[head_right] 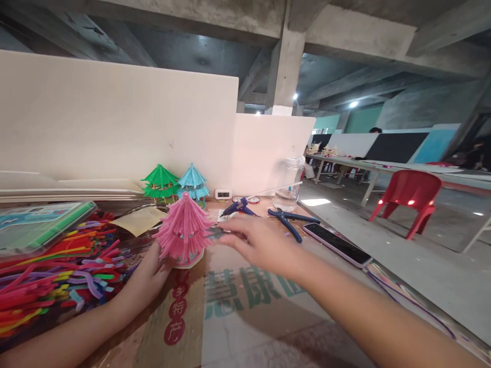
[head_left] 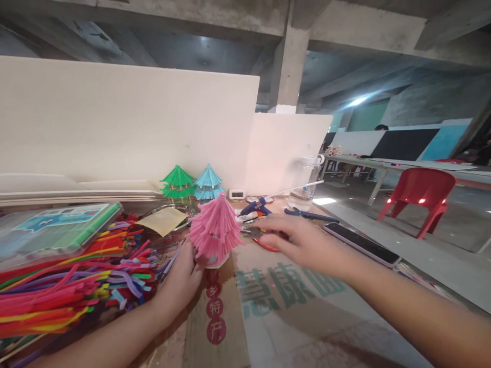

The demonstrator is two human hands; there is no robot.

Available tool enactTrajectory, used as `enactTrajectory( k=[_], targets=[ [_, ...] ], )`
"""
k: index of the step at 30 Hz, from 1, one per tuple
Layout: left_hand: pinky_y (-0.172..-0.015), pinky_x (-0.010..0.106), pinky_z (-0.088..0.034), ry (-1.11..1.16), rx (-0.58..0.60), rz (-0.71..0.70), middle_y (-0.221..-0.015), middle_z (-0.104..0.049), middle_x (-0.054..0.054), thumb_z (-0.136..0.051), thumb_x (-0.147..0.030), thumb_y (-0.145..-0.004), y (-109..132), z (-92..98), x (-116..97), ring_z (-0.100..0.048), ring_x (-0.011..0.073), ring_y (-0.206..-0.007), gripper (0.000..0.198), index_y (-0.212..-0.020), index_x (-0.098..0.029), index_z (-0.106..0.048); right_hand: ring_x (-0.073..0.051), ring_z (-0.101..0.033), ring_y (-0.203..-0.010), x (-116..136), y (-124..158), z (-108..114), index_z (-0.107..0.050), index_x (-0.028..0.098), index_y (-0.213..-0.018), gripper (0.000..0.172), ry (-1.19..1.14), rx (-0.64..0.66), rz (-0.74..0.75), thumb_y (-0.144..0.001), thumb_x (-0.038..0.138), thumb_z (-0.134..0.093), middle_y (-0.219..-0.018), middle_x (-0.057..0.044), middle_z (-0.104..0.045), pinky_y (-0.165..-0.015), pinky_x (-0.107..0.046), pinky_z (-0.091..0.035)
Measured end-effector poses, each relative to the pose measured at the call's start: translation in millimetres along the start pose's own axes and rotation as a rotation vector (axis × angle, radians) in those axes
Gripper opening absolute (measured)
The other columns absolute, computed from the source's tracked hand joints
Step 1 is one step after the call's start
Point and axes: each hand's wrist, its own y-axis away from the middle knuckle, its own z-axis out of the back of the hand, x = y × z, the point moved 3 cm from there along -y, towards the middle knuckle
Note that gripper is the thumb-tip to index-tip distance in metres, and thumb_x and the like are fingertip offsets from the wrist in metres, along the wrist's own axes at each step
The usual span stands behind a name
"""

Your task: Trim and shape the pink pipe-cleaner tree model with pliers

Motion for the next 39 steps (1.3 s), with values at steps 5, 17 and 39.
enactTrajectory(
  k=[5, 17, 39],
  targets=[
    [-0.097, 0.048, -0.046, 0.030, 0.012, 0.031, -0.117, -0.063, 0.015, -0.044, -0.036, -0.090, 0, 1.3, -2, -0.057, 0.0289, -0.113, 0.027, -0.107, -0.018, -0.055, -0.019, -0.062, -0.073, -9, -32, 16, -0.073, 0.017, -0.098, 0.027, 0.074, 0.005, -0.047, -0.093, 0.028, -0.049, -0.087, -0.008, -0.072, -0.063, -0.027, -0.043],
    [-0.100, 0.047, -0.044, 0.002, 0.019, 0.036, -0.123, -0.061, 0.015, -0.045, -0.036, -0.087, -1, 1.8, -3, -0.055, 0.0286, -0.118, 0.033, -0.115, -0.019, -0.051, -0.020, -0.064, -0.077, -29, -9, -2, -0.073, 0.018, -0.095, 0.030, -0.024, 0.032, -0.125, -0.093, 0.036, -0.049, -0.089, -0.007, -0.075, -0.066, -0.028, -0.043],
    [-0.100, 0.048, -0.045, -0.026, 0.029, 0.031, -0.117, -0.064, 0.016, -0.044, -0.042, -0.087, -3, 2.3, -7, -0.058, 0.0307, -0.111, 0.036, -0.110, -0.016, -0.054, -0.011, -0.032, -0.053, -26, -14, -15, -0.046, 0.019, -0.062, 0.041, -0.309, 0.223, -0.306, -0.086, 0.052, -0.044, -0.056, 0.005, -0.031, -0.052, -0.026, -0.021]
  ],
)
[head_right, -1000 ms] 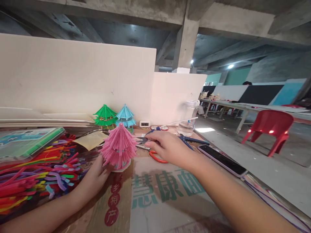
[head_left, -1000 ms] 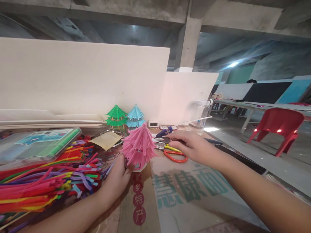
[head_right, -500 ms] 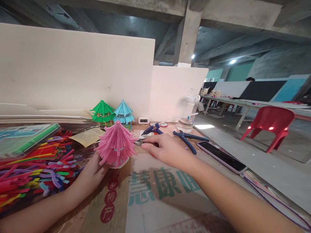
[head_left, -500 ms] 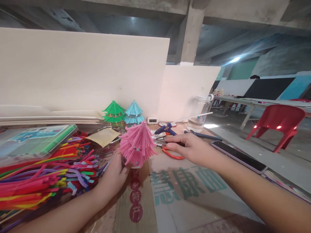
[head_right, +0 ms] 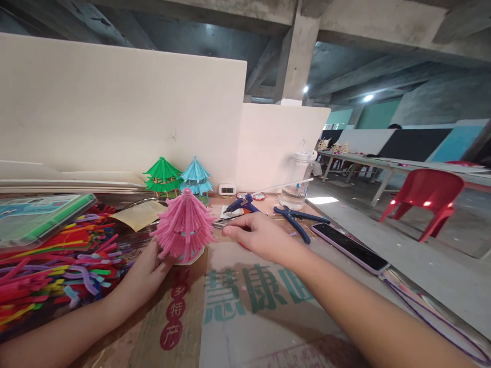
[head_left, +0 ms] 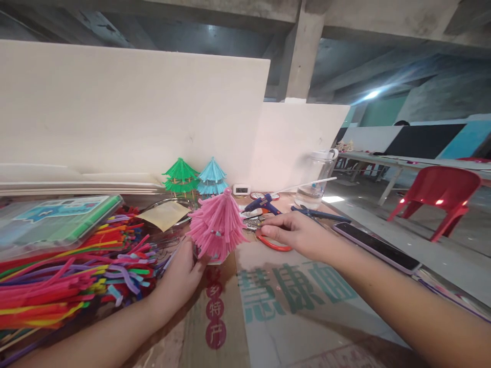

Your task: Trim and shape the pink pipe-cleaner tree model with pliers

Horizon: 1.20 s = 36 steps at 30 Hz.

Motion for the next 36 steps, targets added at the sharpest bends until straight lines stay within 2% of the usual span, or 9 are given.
enactTrajectory(
  k=[8, 15, 23, 32, 36],
  targets=[
    [-0.099, 0.047, -0.046, -0.004, -0.003, -0.005, -0.114, -0.065, 0.013, -0.046, -0.040, -0.085, -0.3, 1.3, -4.2, -0.058, 0.0301, -0.111, 0.030, -0.105, -0.020, -0.055, -0.010, -0.028, -0.054, 2.9, 0.2, -1.8, -0.040, 0.021, -0.059, 0.042, -0.048, 0.028, 0.031, -0.085, 0.053, -0.045, -0.056, 0.005, -0.029, -0.052, -0.026, -0.022],
    [-0.098, 0.048, -0.047, -0.015, -0.005, -0.011, -0.112, -0.065, 0.014, -0.046, -0.038, -0.084, -0.4, 1.5, -4.4, -0.059, 0.0301, -0.109, 0.030, -0.105, -0.019, -0.055, -0.010, -0.028, -0.053, -2.2, -1.0, -2.7, -0.049, 0.019, -0.063, 0.043, -0.085, 0.044, -0.006, -0.083, 0.057, -0.048, -0.056, 0.006, -0.029, -0.051, -0.025, -0.021],
    [-0.097, 0.047, -0.047, -0.008, -0.013, -0.013, -0.115, -0.064, 0.014, -0.046, -0.037, -0.084, 0.1, 0.2, -0.9, -0.058, 0.0296, -0.110, 0.031, -0.107, -0.018, -0.057, -0.010, -0.027, -0.051, 0.4, -0.5, -3.7, -0.039, 0.021, -0.056, 0.044, -0.111, 0.058, 0.015, -0.084, 0.054, -0.048, -0.053, 0.006, -0.031, -0.050, -0.025, -0.020],
    [-0.096, 0.047, -0.047, -0.019, -0.023, -0.013, -0.113, -0.065, 0.014, -0.045, -0.040, -0.085, 0.7, -1.3, 2.6, -0.059, 0.0296, -0.108, 0.032, -0.106, -0.018, -0.057, -0.010, -0.027, -0.052, -0.5, -0.8, -3.8, -0.052, 0.019, -0.065, 0.042, -0.123, 0.038, -0.008, -0.083, 0.056, -0.049, -0.054, 0.006, -0.030, -0.050, -0.025, -0.020],
    [-0.097, 0.046, -0.047, -0.011, -0.010, -0.024, -0.113, -0.065, 0.013, -0.045, -0.039, -0.085, 0.4, -0.6, 0.8, -0.059, 0.0293, -0.108, 0.031, -0.106, -0.019, -0.056, -0.010, -0.027, -0.052, -0.2, -0.9, -4.9, -0.051, 0.019, -0.063, 0.042, -0.145, 0.042, 0.007, -0.083, 0.055, -0.049, -0.054, 0.006, -0.031, -0.051, -0.026, -0.021]
  ],
)
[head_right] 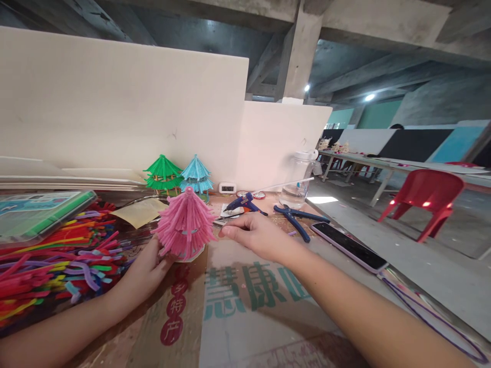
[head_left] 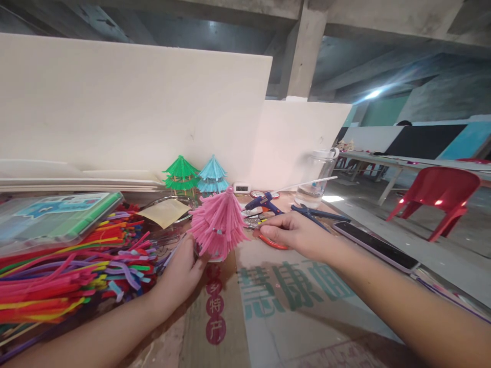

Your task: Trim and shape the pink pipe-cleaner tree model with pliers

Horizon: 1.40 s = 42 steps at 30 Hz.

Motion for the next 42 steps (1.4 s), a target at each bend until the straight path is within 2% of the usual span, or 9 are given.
enactTrajectory(
  k=[3, 9, 20, 31, 38, 42],
  targets=[
    [-0.097, 0.046, -0.047, 0.002, 0.002, 0.005, -0.112, -0.064, 0.014, -0.044, -0.041, -0.086, 0.0, 0.1, -0.4, -0.058, 0.0295, -0.108, 0.032, -0.106, -0.018, -0.055, -0.010, -0.027, -0.052, -1.0, -0.3, -1.0, -0.051, 0.019, -0.063, 0.041, -0.018, -0.010, 0.005, -0.083, 0.054, -0.050, -0.054, 0.006, -0.032, -0.051, -0.026, -0.021],
    [-0.098, 0.047, -0.046, 0.005, 0.005, 0.011, -0.114, -0.064, 0.014, -0.044, -0.041, -0.086, -0.4, 0.7, -3.2, -0.058, 0.0298, -0.111, 0.032, -0.106, -0.019, -0.056, -0.009, -0.027, -0.050, -6.0, -1.3, -2.0, -0.062, 0.015, -0.074, 0.044, -0.042, -0.012, -0.039, -0.081, 0.057, -0.050, -0.053, 0.007, -0.031, -0.050, -0.026, -0.020],
    [-0.095, 0.049, -0.047, -0.022, 0.026, 0.015, -0.114, -0.064, 0.017, -0.042, -0.041, -0.086, -0.1, 0.9, -2.1, -0.059, 0.0303, -0.108, 0.033, -0.105, -0.017, -0.054, -0.009, -0.025, -0.049, -3.4, -0.7, -2.2, -0.059, 0.016, -0.068, 0.043, -0.055, -0.002, -0.036, -0.082, 0.056, -0.051, -0.052, 0.008, -0.030, -0.050, -0.027, -0.019],
    [-0.095, 0.047, -0.048, -0.019, 0.000, -0.006, -0.109, -0.064, 0.014, -0.043, -0.041, -0.087, 0.1, 0.5, -1.5, -0.059, 0.0291, -0.106, 0.031, -0.104, -0.017, -0.054, -0.010, -0.028, -0.048, -6.6, -0.6, -3.1, -0.070, 0.008, -0.094, 0.059, -0.075, -0.029, -0.072, -0.080, 0.063, -0.050, -0.053, 0.007, -0.032, -0.048, -0.026, -0.019],
    [-0.099, 0.049, -0.046, -0.011, 0.004, -0.008, -0.117, -0.063, 0.017, -0.043, -0.041, -0.087, -0.6, 0.4, -0.7, -0.057, 0.0304, -0.112, 0.034, -0.108, -0.017, -0.054, -0.009, -0.027, -0.048, -5.7, -1.6, -3.9, -0.068, 0.012, -0.082, 0.051, -0.061, -0.009, -0.031, -0.082, 0.060, -0.051, -0.051, 0.007, -0.032, -0.049, -0.026, -0.018],
    [-0.098, 0.049, -0.046, -0.014, 0.004, -0.011, -0.113, -0.064, 0.015, -0.043, -0.040, -0.086, -1.0, 0.6, -2.4, -0.058, 0.0301, -0.110, 0.033, -0.107, -0.017, -0.054, -0.009, -0.026, -0.048, -6.7, -1.7, -3.8, -0.067, 0.013, -0.082, 0.047, -0.070, -0.030, -0.033, -0.082, 0.057, -0.051, -0.051, 0.007, -0.032, -0.049, -0.026, -0.019]
  ],
)
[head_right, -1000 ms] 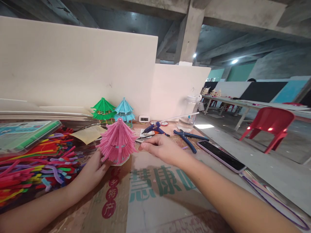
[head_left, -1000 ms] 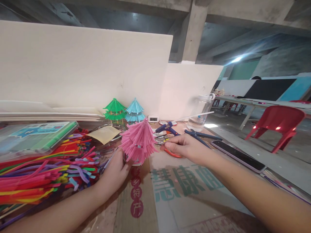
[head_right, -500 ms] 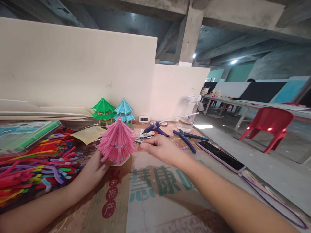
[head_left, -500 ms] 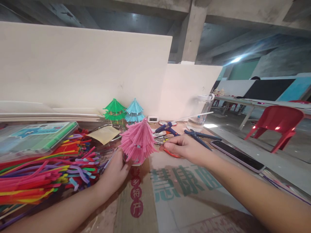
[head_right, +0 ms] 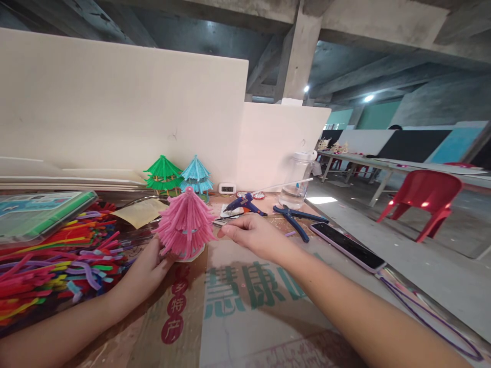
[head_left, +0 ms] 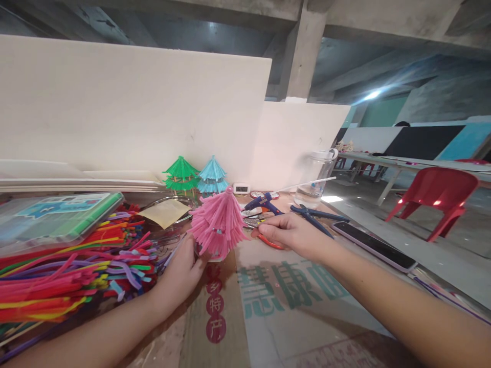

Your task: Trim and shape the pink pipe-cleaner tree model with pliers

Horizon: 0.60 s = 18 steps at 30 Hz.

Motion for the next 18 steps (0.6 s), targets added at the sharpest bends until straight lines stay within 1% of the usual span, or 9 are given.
enactTrajectory(
  k=[4, 7, 10, 16, 18],
  targets=[
    [-0.096, 0.049, -0.047, 0.000, 0.000, 0.005, -0.110, -0.065, 0.015, -0.044, -0.040, -0.086, 0.0, 0.4, 0.0, -0.059, 0.0304, -0.107, 0.031, -0.104, -0.018, -0.054, -0.009, -0.028, -0.049, -0.9, -0.1, -0.2, -0.068, 0.013, -0.080, 0.045, 0.007, -0.003, 0.001, -0.083, 0.055, -0.052, -0.052, 0.007, -0.033, -0.050, -0.026, -0.020],
    [-0.094, 0.049, -0.048, 0.001, 0.012, 0.023, -0.113, -0.064, 0.017, -0.045, -0.040, -0.085, 0.4, 0.2, 1.5, -0.059, 0.0313, -0.108, 0.033, -0.105, -0.016, -0.055, -0.009, -0.028, -0.050, -1.3, -0.3, 0.0, -0.069, 0.012, -0.082, 0.048, -0.006, -0.019, 0.003, -0.082, 0.057, -0.052, -0.052, 0.007, -0.032, -0.050, -0.026, -0.020],
    [-0.095, 0.050, -0.047, 0.001, 0.018, 0.031, -0.117, -0.063, 0.018, -0.044, -0.039, -0.084, 0.4, 0.3, 1.8, -0.058, 0.0319, -0.111, 0.034, -0.107, -0.016, -0.054, -0.009, -0.026, -0.049, -1.4, -0.8, -0.6, -0.068, 0.013, -0.080, 0.048, -0.011, -0.002, -0.001, -0.081, 0.058, -0.053, -0.051, 0.007, -0.032, -0.049, -0.026, -0.019],
    [-0.095, 0.050, -0.047, -0.006, 0.008, 0.020, -0.112, -0.064, 0.017, -0.043, -0.041, -0.085, 0.2, -0.2, 2.1, -0.059, 0.0310, -0.109, 0.033, -0.105, -0.017, -0.053, -0.009, -0.026, -0.047, -7.7, -2.5, 0.6, -0.068, 0.011, -0.090, 0.058, -0.063, -0.010, -0.034, -0.080, 0.066, -0.051, -0.052, 0.007, -0.030, -0.047, -0.025, -0.018],
    [-0.094, 0.051, -0.047, -0.008, 0.012, 0.028, -0.114, -0.064, 0.018, -0.043, -0.042, -0.086, 0.9, -1.0, 3.8, -0.059, 0.0313, -0.108, 0.034, -0.105, -0.016, -0.053, -0.009, -0.026, -0.048, -8.6, -2.5, 0.7, -0.068, 0.012, -0.090, 0.058, -0.060, -0.005, -0.028, -0.079, 0.066, -0.052, -0.052, 0.007, -0.031, -0.047, -0.025, -0.018]
  ],
)
